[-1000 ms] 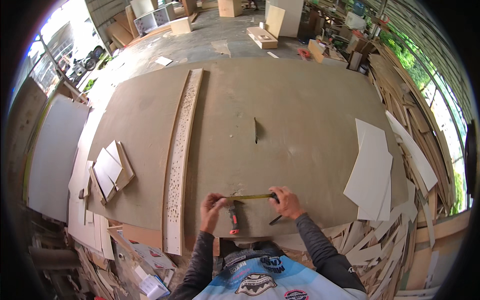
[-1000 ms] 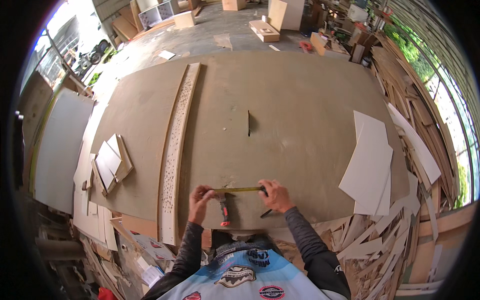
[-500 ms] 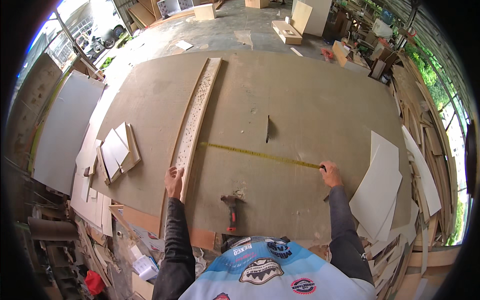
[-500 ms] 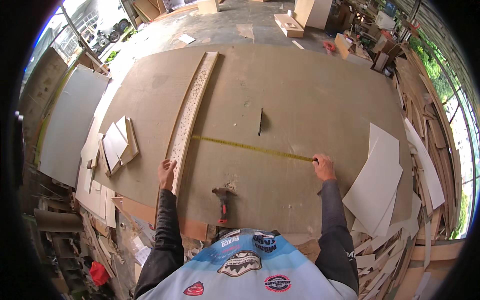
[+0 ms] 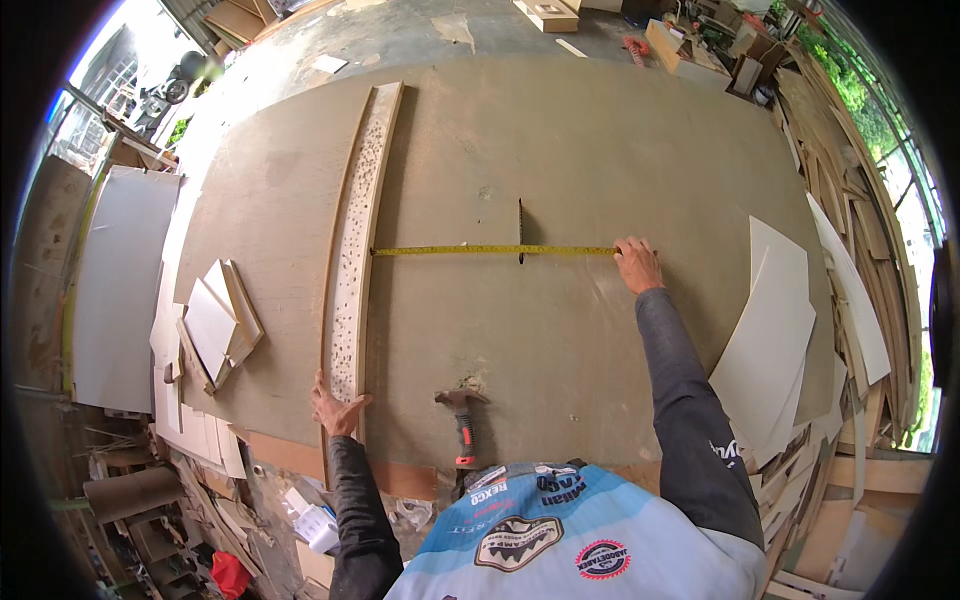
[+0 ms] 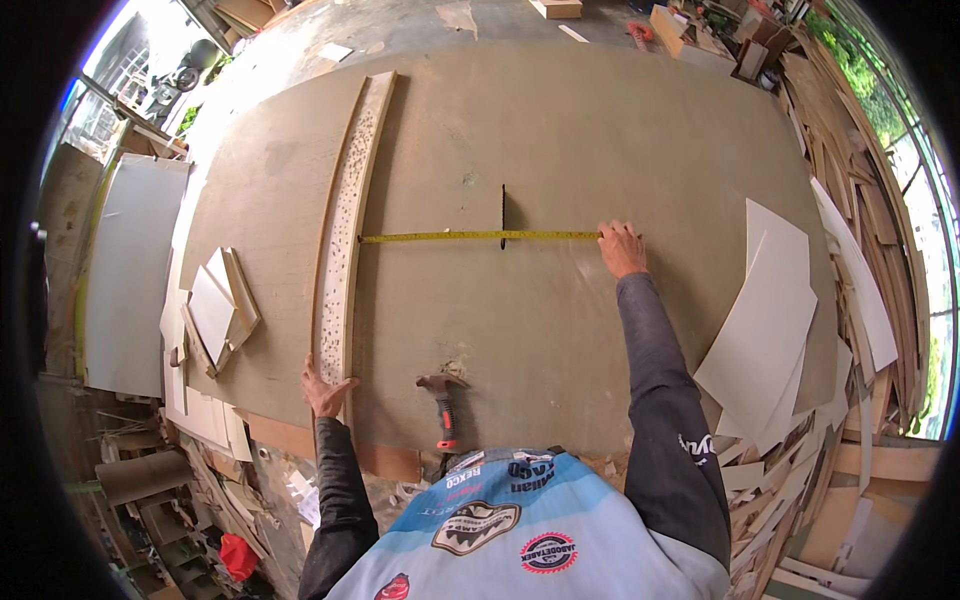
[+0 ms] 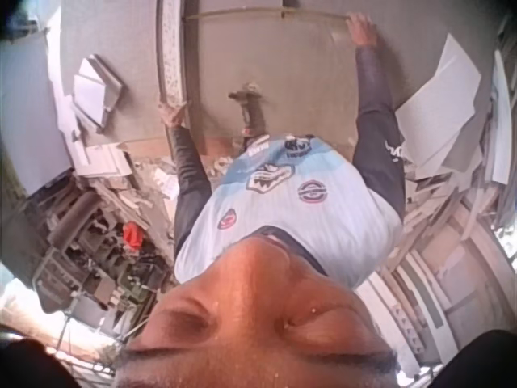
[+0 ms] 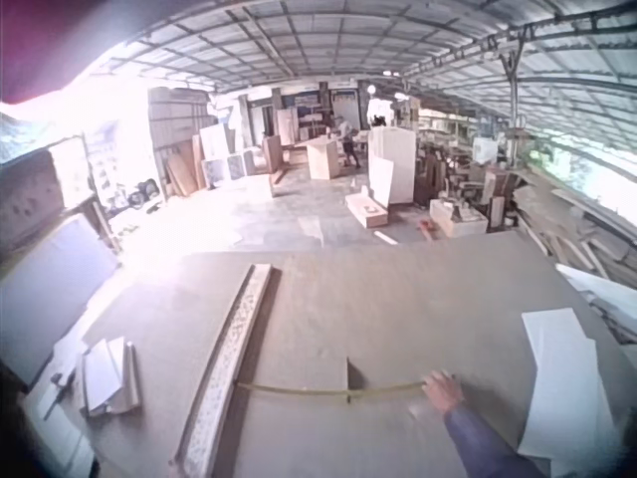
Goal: The person measures a white panel with a tape measure, marks it with a pencil, and uses a hammer to nail a wooden board onto a large wooden sheet.
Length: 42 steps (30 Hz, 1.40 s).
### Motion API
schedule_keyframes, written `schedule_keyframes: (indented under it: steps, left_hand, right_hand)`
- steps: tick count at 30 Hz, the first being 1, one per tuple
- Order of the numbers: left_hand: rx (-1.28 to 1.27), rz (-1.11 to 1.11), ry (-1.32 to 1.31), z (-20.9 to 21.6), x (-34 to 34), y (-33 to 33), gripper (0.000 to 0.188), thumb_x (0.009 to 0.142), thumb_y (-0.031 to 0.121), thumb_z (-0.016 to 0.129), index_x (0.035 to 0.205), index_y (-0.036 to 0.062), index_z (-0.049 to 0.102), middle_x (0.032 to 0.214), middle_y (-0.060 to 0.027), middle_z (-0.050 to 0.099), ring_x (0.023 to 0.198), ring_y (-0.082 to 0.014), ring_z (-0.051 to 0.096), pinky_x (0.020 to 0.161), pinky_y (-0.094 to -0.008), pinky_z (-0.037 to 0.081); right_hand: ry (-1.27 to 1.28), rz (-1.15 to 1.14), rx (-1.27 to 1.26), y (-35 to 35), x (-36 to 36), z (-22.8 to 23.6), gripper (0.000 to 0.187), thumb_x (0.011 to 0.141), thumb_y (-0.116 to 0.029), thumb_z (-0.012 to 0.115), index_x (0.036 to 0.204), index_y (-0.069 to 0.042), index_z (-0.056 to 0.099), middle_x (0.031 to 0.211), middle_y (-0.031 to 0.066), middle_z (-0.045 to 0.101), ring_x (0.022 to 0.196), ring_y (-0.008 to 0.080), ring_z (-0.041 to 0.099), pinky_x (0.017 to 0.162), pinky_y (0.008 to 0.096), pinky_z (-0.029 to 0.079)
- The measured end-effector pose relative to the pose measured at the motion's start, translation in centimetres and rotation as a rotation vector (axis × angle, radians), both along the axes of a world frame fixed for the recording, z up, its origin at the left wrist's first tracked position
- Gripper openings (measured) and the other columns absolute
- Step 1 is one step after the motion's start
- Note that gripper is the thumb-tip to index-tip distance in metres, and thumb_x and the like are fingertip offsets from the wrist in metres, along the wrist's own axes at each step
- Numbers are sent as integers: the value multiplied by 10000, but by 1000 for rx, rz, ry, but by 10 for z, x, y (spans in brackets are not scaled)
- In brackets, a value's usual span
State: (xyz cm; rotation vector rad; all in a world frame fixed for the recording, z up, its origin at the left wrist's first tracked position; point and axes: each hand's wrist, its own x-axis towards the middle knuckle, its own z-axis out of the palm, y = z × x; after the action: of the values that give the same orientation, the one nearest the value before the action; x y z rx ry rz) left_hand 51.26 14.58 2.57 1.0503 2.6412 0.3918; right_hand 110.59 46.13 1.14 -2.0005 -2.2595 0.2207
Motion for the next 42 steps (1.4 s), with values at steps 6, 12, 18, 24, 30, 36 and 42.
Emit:
schedule_keyframes:
  steps: [6,12,18,24,30,36,42]
  left_hand:
    - [6,-29,28,-7,-5,2,1283,488,319,957,1574,178,289,1486,-178,433,1388,-411,397,1115,-616,307]
    - [44,-66,60,-21,-15,-3,1232,499,298,940,1550,157,311,1450,-193,452,1369,-421,403,1113,-600,320]
    - [65,-92,50,-14,-11,2,1202,504,300,927,1532,122,331,1415,-205,469,1348,-418,417,1109,-578,337]
    - [79,-107,50,-11,-12,2,1163,524,289,923,1517,89,352,1428,-208,469,1344,-416,425,1139,-543,330]
    - [58,-108,33,-11,-13,4,1191,512,300,916,1532,111,332,1450,-211,454,1371,-420,398,1141,-567,316]
    - [59,-118,46,-16,-18,3,1197,508,315,937,1525,109,341,1445,-195,461,1364,-417,407,1134,-560,330]
    - [73,-152,66,-19,-23,1,1188,500,330,935,1510,93,356,1438,-192,472,1346,-409,427,1129,-551,344]
  right_hand:
    - [-27,-15,34,-2,0,-8,197,975,-225,627,1149,-136,653,1158,59,630,1160,296,563,989,542,462]
    - [-48,-19,108,-7,-3,-16,195,982,-225,619,1155,-142,651,1192,38,612,1196,274,539,1005,555,450]
    - [6,-17,241,-13,-3,-23,182,964,-188,627,1137,-137,658,1178,27,608,1202,265,528,978,558,447]
    - [46,-3,324,-10,-4,-29,179,939,-170,653,1116,-140,661,1171,21,604,1196,257,525,953,526,442]
    - [39,-9,393,-11,-6,-36,183,931,-159,670,1111,-137,659,1163,12,597,1190,253,520,955,511,429]
    - [16,-25,368,-14,-7,-35,186,955,-186,655,1135,-141,670,1204,6,598,1213,247,522,969,500,434]
    - [2,-28,380,-13,-7,-37,190,944,-173,672,1130,-137,675,1198,6,598,1210,247,522,975,497,430]
